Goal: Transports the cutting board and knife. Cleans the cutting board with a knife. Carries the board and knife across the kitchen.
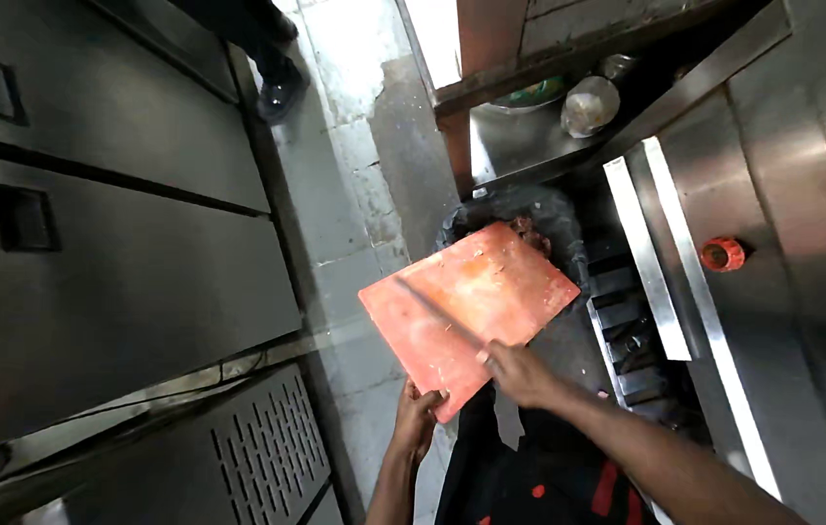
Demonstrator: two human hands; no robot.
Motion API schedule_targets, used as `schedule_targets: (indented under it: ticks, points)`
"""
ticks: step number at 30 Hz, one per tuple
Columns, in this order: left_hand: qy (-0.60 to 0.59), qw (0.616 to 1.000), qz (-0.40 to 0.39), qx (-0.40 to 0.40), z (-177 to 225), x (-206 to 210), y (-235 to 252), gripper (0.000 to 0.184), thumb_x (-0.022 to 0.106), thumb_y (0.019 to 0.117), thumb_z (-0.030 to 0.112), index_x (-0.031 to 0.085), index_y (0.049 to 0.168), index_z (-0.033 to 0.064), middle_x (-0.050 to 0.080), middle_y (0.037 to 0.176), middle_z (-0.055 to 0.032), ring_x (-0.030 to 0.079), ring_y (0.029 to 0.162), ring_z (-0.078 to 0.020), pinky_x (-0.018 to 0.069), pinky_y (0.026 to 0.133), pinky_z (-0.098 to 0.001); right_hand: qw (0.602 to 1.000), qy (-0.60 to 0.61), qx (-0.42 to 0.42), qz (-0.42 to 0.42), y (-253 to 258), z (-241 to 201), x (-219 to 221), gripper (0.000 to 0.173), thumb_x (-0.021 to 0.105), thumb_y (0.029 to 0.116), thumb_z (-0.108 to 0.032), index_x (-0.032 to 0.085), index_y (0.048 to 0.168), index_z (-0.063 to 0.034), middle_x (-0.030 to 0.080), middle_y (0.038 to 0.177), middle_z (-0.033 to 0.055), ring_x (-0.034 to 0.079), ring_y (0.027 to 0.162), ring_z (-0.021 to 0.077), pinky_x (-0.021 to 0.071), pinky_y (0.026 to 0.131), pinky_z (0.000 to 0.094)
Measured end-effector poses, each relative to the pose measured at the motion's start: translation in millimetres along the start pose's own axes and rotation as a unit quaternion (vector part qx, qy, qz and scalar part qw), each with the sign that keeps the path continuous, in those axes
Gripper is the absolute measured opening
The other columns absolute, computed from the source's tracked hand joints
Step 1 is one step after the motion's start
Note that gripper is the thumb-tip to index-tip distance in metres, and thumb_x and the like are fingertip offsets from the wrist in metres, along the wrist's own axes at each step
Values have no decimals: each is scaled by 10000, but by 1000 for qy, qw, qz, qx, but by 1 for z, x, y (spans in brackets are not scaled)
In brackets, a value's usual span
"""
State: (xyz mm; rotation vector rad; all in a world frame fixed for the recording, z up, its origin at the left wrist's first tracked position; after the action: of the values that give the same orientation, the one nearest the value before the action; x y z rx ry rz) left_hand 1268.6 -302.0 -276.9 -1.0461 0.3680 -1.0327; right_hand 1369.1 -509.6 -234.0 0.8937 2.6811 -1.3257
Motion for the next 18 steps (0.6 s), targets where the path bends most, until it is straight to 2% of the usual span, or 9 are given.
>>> schedule_targets:
  ticks: [2, 5, 8, 10, 12, 13, 15, 18]
  points:
    - [-8, 1000, -7, 0, 0, -1, 0, 617, 617, 794, -104, 372, 1355, -20, 672, 1067, -216, 722, 873, -299, 631, 729, -456, 997, -34, -50, -58, 0, -24, 24, 482, 345, 1108, -426, 581, 1269, -38, 681, 978, 215, 690, 961, 393, 539, 855, 595]
    - [-10, 1000, -9, 8, -1, -2, -1, 652, 613, 792, -106, 354, 1382, -10, 671, 1069, -213, 724, 869, -296, 633, 722, -448, 993, -74, -39, -84, 13, -17, 31, 502, 322, 1108, -444, 562, 1272, -36, 675, 986, 223, 686, 971, 415, 536, 847, 604]
    - [-19, 1000, 0, 12, -5, -4, -3, 697, 616, 786, -113, 343, 1416, 2, 673, 1094, -208, 728, 881, -293, 637, 716, -441, 996, -61, 18, -57, 33, 18, 3, 496, 342, 1112, -426, 582, 1339, -56, 689, 1087, 227, 678, 1051, 405, 523, 917, 606]
    - [-26, 1000, 4, 18, -9, -4, -2, 699, 629, 765, -107, 353, 1398, 1, 677, 1082, -204, 731, 874, -288, 638, 709, -432, 996, -59, 67, 4, 53, 57, -18, 466, 378, 1105, -419, 628, 1295, -75, 704, 1075, 212, 692, 1027, 390, 541, 898, 601]
    - [-30, 999, -1, 26, -8, -4, -2, 684, 635, 758, -108, 369, 1380, -9, 682, 1068, -205, 731, 869, -285, 638, 708, -429, 986, -42, 149, 59, 72, 101, -46, 526, 335, 1111, -438, 634, 1264, -33, 693, 1105, 249, 688, 1032, 415, 538, 895, 616]
    - [-29, 999, -7, 31, -6, 0, -2, 672, 641, 759, -111, 379, 1370, -14, 686, 1058, -203, 732, 866, -282, 639, 706, -426, 975, -16, 208, 78, 76, 121, -66, 572, 300, 1113, -456, 628, 1270, -14, 681, 1118, 264, 688, 1003, 417, 540, 869, 614]
    - [-7, 999, -1, 31, -4, 7, -4, 633, 649, 762, -114, 405, 1340, -28, 685, 1021, -204, 726, 833, -275, 632, 679, -418, 945, 34, 304, 114, 67, 160, -96, 647, 266, 1104, -522, 622, 1244, -1, 642, 1005, 245, 647, 827, 369, 531, 742, 561]
    - [38, 999, 25, 19, -5, 18, 1, 585, 626, 788, -112, 430, 1334, -40, 677, 994, -204, 718, 780, -275, 622, 616, -413, 935, 62, 312, 156, 25, 181, -102, 662, 251, 1095, -565, 605, 1270, -34, 616, 858, 209, 611, 656, 321, 535, 628, 503]
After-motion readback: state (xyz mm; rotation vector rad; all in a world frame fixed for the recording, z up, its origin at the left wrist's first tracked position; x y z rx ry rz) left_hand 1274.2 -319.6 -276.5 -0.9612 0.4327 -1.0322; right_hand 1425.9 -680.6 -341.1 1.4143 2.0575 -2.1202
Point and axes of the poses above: each hand's wrist, its own y-axis towards the middle knuckle, its own x-axis out of the palm, z = x × y, the point moved 4 cm from there along y, towards the middle knuckle
